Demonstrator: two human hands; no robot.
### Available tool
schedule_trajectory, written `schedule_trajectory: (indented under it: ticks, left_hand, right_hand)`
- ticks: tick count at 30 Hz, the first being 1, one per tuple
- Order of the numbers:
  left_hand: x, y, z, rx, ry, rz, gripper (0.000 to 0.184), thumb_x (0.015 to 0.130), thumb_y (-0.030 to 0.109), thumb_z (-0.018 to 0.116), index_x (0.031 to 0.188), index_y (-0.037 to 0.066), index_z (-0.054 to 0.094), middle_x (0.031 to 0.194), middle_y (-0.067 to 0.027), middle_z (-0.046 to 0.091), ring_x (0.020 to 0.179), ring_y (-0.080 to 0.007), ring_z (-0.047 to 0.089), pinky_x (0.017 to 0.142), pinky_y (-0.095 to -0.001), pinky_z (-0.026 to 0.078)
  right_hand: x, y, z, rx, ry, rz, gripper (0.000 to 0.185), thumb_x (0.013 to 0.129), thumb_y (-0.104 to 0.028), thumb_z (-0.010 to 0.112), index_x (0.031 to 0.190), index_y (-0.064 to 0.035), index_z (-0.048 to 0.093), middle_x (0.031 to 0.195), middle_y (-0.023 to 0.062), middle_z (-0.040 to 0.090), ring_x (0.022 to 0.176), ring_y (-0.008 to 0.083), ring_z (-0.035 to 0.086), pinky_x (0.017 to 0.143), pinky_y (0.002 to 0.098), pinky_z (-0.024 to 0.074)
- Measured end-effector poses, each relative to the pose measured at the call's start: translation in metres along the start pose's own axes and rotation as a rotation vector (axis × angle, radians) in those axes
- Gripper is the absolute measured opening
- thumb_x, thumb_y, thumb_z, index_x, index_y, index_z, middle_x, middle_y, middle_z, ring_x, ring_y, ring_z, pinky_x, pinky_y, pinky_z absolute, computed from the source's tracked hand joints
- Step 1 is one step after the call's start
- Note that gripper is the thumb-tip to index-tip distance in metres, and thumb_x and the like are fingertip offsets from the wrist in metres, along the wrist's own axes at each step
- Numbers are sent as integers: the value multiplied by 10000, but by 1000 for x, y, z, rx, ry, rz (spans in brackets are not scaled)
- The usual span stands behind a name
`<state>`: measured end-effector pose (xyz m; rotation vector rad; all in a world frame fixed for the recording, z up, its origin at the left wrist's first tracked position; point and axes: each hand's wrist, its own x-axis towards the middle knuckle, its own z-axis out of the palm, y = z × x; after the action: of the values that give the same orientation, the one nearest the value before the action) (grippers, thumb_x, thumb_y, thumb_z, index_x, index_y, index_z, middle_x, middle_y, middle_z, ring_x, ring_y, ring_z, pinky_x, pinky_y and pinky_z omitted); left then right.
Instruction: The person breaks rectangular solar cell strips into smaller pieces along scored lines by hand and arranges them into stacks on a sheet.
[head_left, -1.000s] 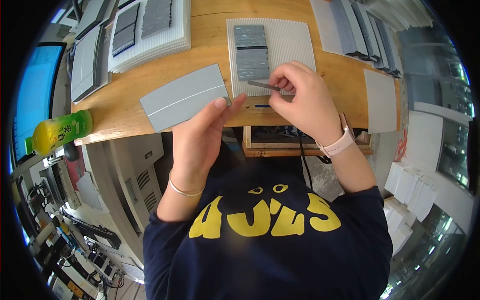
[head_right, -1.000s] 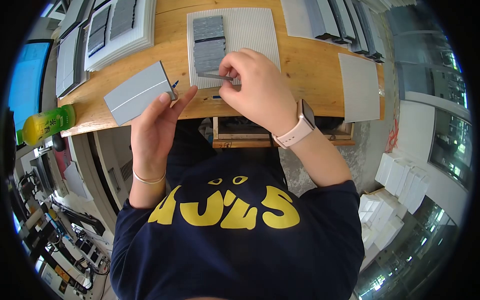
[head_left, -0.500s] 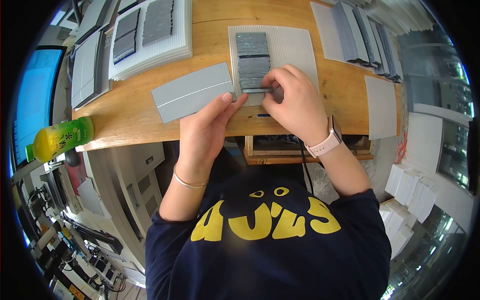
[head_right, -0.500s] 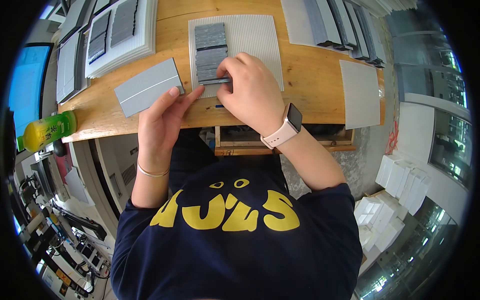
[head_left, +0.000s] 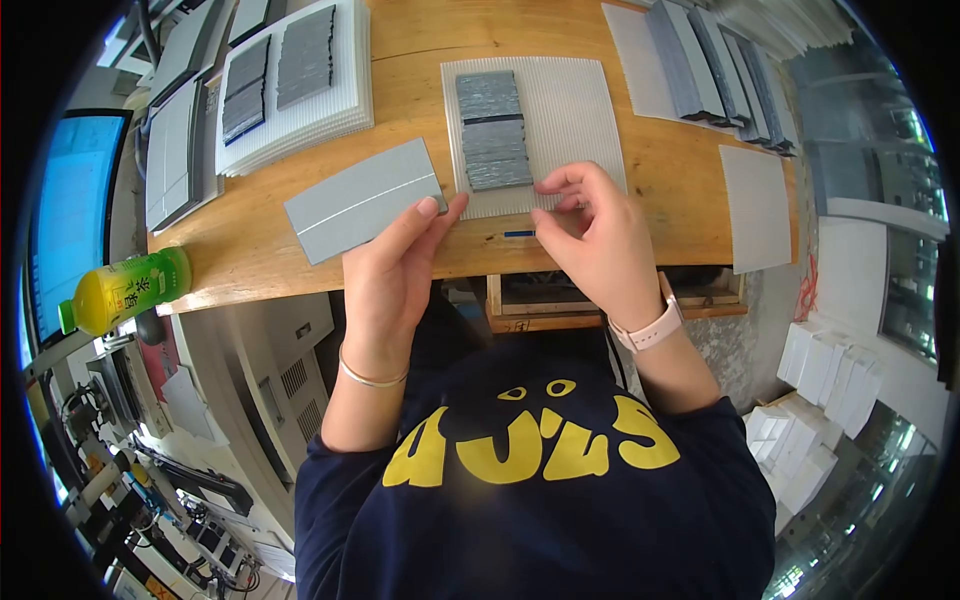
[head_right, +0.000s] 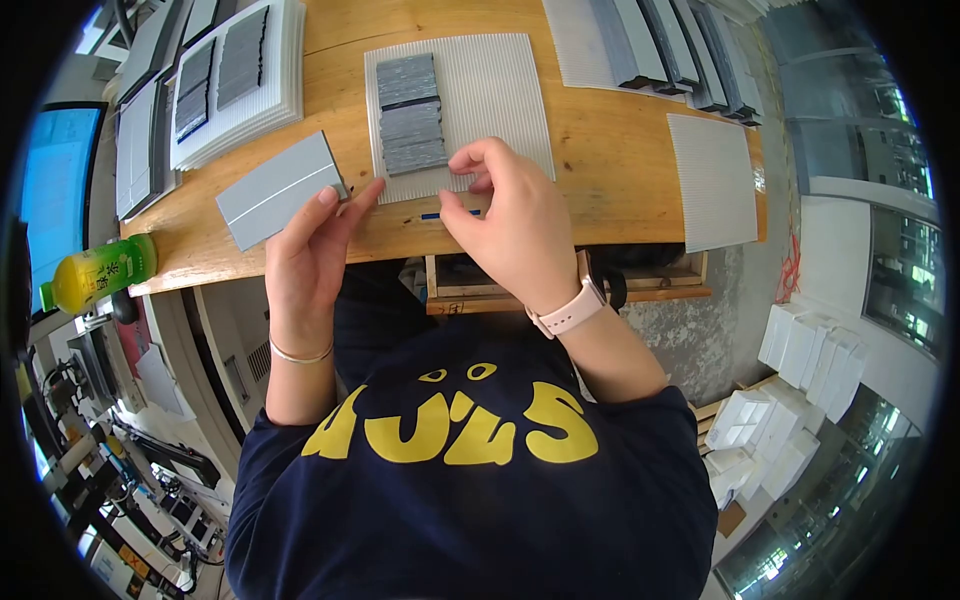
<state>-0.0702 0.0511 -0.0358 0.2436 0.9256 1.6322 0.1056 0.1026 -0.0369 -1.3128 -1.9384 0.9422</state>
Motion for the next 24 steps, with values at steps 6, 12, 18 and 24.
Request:
schedule_trajectory:
  ticks: [6, 12, 18, 24]
  left_hand:
    - [1, -4, 3, -11, -5, 25, 188, 797, -90, 502, 959, 1, 528, 826, -49, 584, 779, -140, 579, 947, -557, 393]
    - [1, -6, 1, -6, -2, 17, 165, 796, -86, 511, 930, 8, 533, 792, -31, 566, 736, -125, 564, 948, -556, 393]
    - [-1, -5, 0, -14, -17, 29, 162, 799, -80, 512, 939, 0, 528, 813, -44, 572, 753, -135, 570, 950, -552, 394]
    - [-13, -2, 0, -16, -23, -11, 251, 799, -78, 498, 1041, -12, 495, 895, -75, 578, 879, -196, 579, 942, -550, 404]
  right_hand:
    - [-3, 3, 3, 102, 2, 40, 221, 709, -81, 665, 887, -50, 537, 837, 35, 619, 675, 160, 593, 539, 273, 441]
    - [-5, 3, 4, 142, 2, 49, 216, 715, -65, 660, 889, -37, 536, 855, 32, 622, 668, 144, 590, 521, 258, 433]
    - [-6, 4, 4, 201, -11, 62, 204, 724, -49, 651, 891, -27, 535, 863, 31, 627, 662, 120, 585, 510, 234, 424]
    - [-14, -1, -3, 227, -12, 100, 187, 724, -43, 647, 880, -22, 547, 834, 39, 627, 649, 121, 570, 537, 228, 431]
